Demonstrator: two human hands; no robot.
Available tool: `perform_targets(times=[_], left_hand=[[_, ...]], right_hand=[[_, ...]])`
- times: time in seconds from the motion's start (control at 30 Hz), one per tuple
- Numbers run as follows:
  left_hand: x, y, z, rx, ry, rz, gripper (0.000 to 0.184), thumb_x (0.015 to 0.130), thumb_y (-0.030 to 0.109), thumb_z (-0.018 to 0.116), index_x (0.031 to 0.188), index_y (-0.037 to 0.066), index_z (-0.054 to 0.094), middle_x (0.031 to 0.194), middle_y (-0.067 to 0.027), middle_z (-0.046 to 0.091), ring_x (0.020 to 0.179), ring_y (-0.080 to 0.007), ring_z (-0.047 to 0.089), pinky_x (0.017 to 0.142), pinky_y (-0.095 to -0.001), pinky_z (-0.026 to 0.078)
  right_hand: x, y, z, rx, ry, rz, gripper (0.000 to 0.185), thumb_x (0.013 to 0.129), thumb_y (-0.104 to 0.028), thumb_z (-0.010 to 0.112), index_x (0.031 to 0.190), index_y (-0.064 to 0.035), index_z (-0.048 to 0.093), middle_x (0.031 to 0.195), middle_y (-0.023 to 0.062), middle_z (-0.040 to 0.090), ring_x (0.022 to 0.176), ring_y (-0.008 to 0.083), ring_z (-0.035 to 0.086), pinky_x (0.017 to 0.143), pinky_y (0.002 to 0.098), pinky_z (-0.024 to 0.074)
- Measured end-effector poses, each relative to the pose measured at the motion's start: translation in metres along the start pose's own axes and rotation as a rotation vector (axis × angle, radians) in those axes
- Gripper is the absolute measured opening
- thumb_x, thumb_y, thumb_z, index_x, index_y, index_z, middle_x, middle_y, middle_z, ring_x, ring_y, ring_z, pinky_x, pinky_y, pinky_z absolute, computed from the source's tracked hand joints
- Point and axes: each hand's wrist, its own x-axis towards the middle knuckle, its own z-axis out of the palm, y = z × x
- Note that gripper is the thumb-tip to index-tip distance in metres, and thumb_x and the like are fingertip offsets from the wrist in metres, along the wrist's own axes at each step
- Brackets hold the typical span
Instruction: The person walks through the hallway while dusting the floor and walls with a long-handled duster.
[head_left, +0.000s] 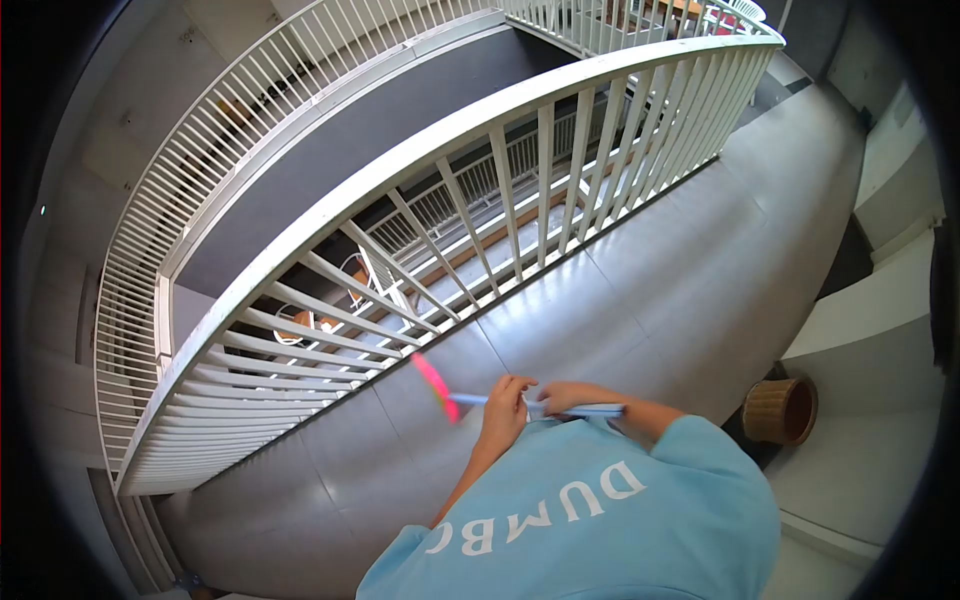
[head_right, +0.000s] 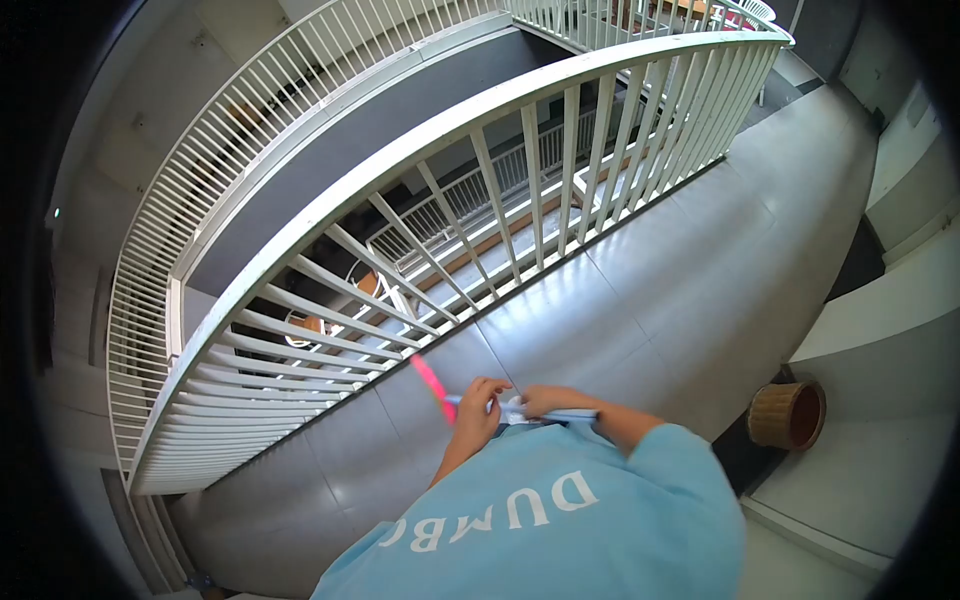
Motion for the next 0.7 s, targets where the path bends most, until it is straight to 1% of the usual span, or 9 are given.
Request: perform_targets(times=[0.03, 0.33, 0.4, 0.43, 0.47, 0.53, 0.57, 0.63, 0.7], left_hand=[[0.001, -0.013, -0.006, 0.021, 0.003, 0.012, 0.033, 0.062, -0.013, 0.045, 0.089, 0.004, 0.055, 0.079, -0.0107, 0.049, 0.070, -0.0216, 0.051, 0.063, -0.0297, 0.042], [0.028, -0.045, -0.017, 0.078, -0.156, -0.061, 0.025, 0.069, -0.006, 0.046, 0.090, 0.005, 0.054, 0.081, -0.0121, 0.051, 0.076, -0.0252, 0.052, 0.066, -0.0326, 0.043], [0.045, -0.048, -0.006, 0.086, -0.227, -0.045, 0.024, 0.070, -0.006, 0.046, 0.090, 0.005, 0.054, 0.081, -0.0122, 0.051, 0.076, -0.0247, 0.053, 0.066, -0.0325, 0.043], [0.053, -0.044, 0.000, 0.063, -0.247, -0.060, 0.024, 0.070, -0.006, 0.046, 0.090, 0.005, 0.054, 0.081, -0.0123, 0.051, 0.075, -0.0245, 0.053, 0.066, -0.0324, 0.043], [0.059, -0.039, 0.007, 0.041, -0.267, -0.081, 0.024, 0.070, -0.006, 0.047, 0.090, 0.005, 0.054, 0.082, -0.0123, 0.052, 0.075, -0.0244, 0.054, 0.066, -0.0324, 0.043], [0.078, -0.036, 0.022, 0.031, -0.313, -0.108, 0.025, 0.069, -0.006, 0.047, 0.090, 0.005, 0.054, 0.083, -0.0123, 0.052, 0.074, -0.0242, 0.054, 0.066, -0.0323, 0.043], [0.091, -0.026, 0.030, 0.015, -0.309, -0.113, 0.025, 0.069, -0.006, 0.047, 0.090, 0.005, 0.054, 0.082, -0.0122, 0.052, 0.073, -0.0243, 0.054, 0.065, -0.0322, 0.043], [0.117, -0.014, 0.046, 0.004, -0.304, -0.128, 0.025, 0.070, -0.006, 0.047, 0.090, 0.005, 0.054, 0.082, -0.0124, 0.053, 0.072, -0.0244, 0.055, 0.064, -0.0319, 0.043], [0.140, 0.001, 0.066, 0.029, -0.344, -0.107, 0.024, 0.070, -0.006, 0.046, 0.090, 0.005, 0.054, 0.083, -0.0125, 0.053, 0.072, -0.0244, 0.055, 0.064, -0.0320, 0.043]], right_hand=[[0.046, 0.000, 0.016, -0.078, -0.014, -0.133, 0.027, 0.059, -0.016, 0.057, 0.081, -0.0009, 0.060, 0.064, 0.0120, 0.059, 0.061, 0.0247, 0.056, 0.056, 0.0333, 0.0436], [0.097, -0.007, 0.014, 0.126, 0.214, -0.459, 0.024, 0.058, -0.018, 0.057, 0.074, 0.0009, 0.060, 0.067, 0.0148, 0.059, 0.064, 0.0273, 0.055, 0.058, 0.0356, 0.0434], [0.077, 0.044, -0.016, -0.094, 0.111, 0.077, 0.022, 0.059, -0.018, 0.056, 0.072, -0.0015, 0.062, 0.066, 0.0167, 0.059, 0.062, 0.0283, 0.057, 0.058, 0.0379, 0.0441], [0.042, 0.057, -0.037, -0.006, 0.145, 0.120, 0.022, 0.058, -0.018, 0.057, 0.072, -0.0032, 0.063, 0.066, 0.0167, 0.059, 0.062, 0.0279, 0.058, 0.057, 0.0385, 0.0447], [0.019, 0.085, -0.050, 0.067, 0.129, 0.187, 0.028, 0.062, -0.020, 0.059, 0.083, -0.0013, 0.061, 0.062, 0.0101, 0.060, 0.055, 0.0181, 0.058, 0.053, 0.0329, 0.0450], [-0.034, 0.123, -0.079, 0.068, 0.303, 0.289, 0.027, 0.057, -0.018, 0.061, 0.077, -0.0006, 0.062, 0.061, 0.0104, 0.061, 0.057, 0.0214, 0.060, 0.057, 0.0327, 0.0478], [-0.065, 0.134, -0.097, 0.152, 0.336, 0.381, 0.035, 0.062, -0.018, 0.061, 0.093, -0.0008, 0.059, 0.063, 0.0097, 0.060, 0.050, 0.0166, 0.058, 0.050, 0.0305, 0.0477], [-0.101, 0.180, -0.130, 0.338, 0.476, 0.520, 0.040, 0.060, -0.018, 0.063, 0.096, -0.0003, 0.057, 0.063, 0.0113, 0.060, 0.051, 0.0171, 0.058, 0.051, 0.0310, 0.0483], [-0.128, 0.225, -0.166, 0.159, 0.588, 0.607, 0.034, 0.060, -0.013, 0.061, 0.090, 0.0022, 0.058, 0.063, 0.0139, 0.059, 0.052, 0.0198, 0.059, 0.050, 0.0322, 0.0486]])
